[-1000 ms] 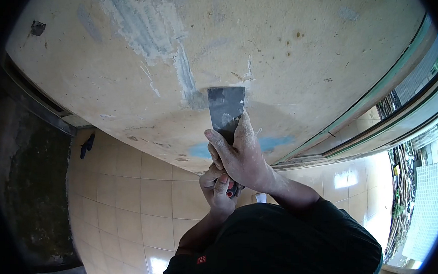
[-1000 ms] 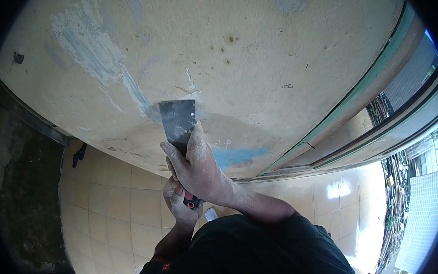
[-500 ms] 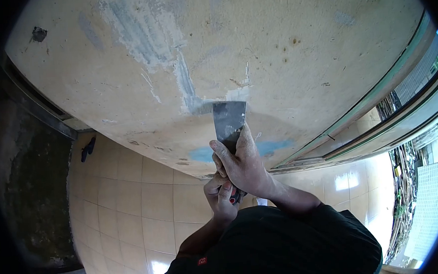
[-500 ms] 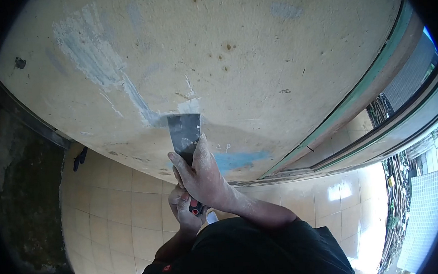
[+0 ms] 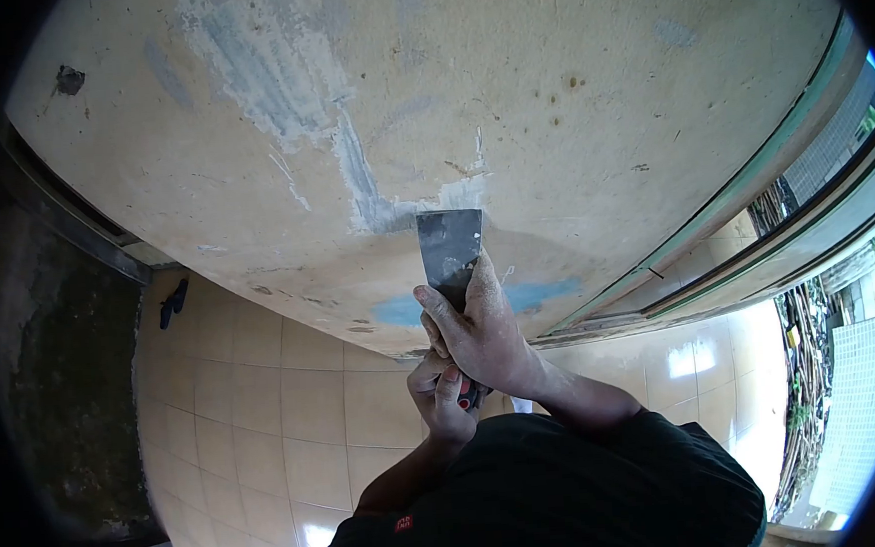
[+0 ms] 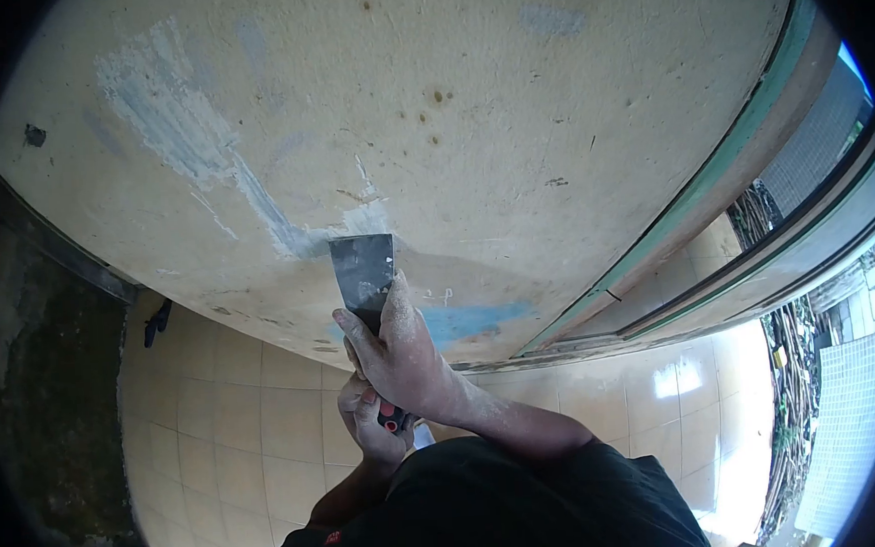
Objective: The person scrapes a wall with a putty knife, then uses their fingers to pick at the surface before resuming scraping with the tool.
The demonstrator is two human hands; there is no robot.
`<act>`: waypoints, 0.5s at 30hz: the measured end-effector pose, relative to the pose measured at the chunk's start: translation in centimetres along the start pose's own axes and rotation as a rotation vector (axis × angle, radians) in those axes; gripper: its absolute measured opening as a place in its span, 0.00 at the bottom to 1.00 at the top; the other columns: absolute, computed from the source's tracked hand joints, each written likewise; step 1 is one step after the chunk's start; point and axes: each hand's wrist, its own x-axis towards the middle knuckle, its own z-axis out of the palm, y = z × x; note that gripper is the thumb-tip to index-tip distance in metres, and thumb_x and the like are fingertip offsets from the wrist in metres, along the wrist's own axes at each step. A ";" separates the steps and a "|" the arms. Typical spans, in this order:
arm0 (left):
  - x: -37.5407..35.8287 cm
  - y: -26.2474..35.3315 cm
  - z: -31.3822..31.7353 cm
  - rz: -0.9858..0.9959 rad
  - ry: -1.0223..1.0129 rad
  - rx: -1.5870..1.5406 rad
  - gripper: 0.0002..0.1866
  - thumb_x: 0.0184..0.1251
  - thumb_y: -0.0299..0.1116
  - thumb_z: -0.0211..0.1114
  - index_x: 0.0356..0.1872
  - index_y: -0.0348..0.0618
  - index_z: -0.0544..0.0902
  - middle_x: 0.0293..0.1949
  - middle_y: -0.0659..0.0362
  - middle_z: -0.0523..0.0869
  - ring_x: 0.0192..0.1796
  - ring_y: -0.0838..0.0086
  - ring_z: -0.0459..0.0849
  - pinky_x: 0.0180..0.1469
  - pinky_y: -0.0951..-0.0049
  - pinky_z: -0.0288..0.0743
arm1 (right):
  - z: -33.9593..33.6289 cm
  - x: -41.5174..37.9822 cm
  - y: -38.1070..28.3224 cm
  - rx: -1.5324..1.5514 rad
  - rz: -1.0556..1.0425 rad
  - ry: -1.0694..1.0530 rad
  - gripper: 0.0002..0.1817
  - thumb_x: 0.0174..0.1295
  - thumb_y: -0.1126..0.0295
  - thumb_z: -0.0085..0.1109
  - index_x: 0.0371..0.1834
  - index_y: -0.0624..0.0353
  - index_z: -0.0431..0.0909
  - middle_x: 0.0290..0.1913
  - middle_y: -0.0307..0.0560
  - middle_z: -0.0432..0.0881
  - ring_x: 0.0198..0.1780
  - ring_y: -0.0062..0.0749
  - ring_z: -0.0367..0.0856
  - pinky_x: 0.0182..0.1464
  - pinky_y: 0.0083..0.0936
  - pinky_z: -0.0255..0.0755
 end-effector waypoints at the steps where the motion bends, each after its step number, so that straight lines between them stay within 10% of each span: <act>1: 0.2 0.1 0.3 0.001 0.000 -0.001 0.15 0.64 0.40 0.56 0.32 0.34 0.73 0.21 0.60 0.76 0.19 0.81 0.74 0.21 0.82 0.69 | 0.0 0.2 -0.3 -0.012 -0.010 -0.001 0.14 0.67 0.78 0.47 0.48 0.65 0.52 0.18 0.37 0.65 0.16 0.12 0.61 0.15 0.14 0.58; 15: -0.2 0.3 0.4 -0.056 0.006 -0.033 0.14 0.64 0.40 0.54 0.31 0.38 0.73 0.18 0.64 0.72 0.16 0.83 0.71 0.16 0.83 0.65 | 0.0 -0.1 -0.4 -0.056 0.047 0.011 0.15 0.66 0.78 0.47 0.49 0.64 0.52 0.19 0.37 0.66 0.16 0.13 0.63 0.15 0.14 0.60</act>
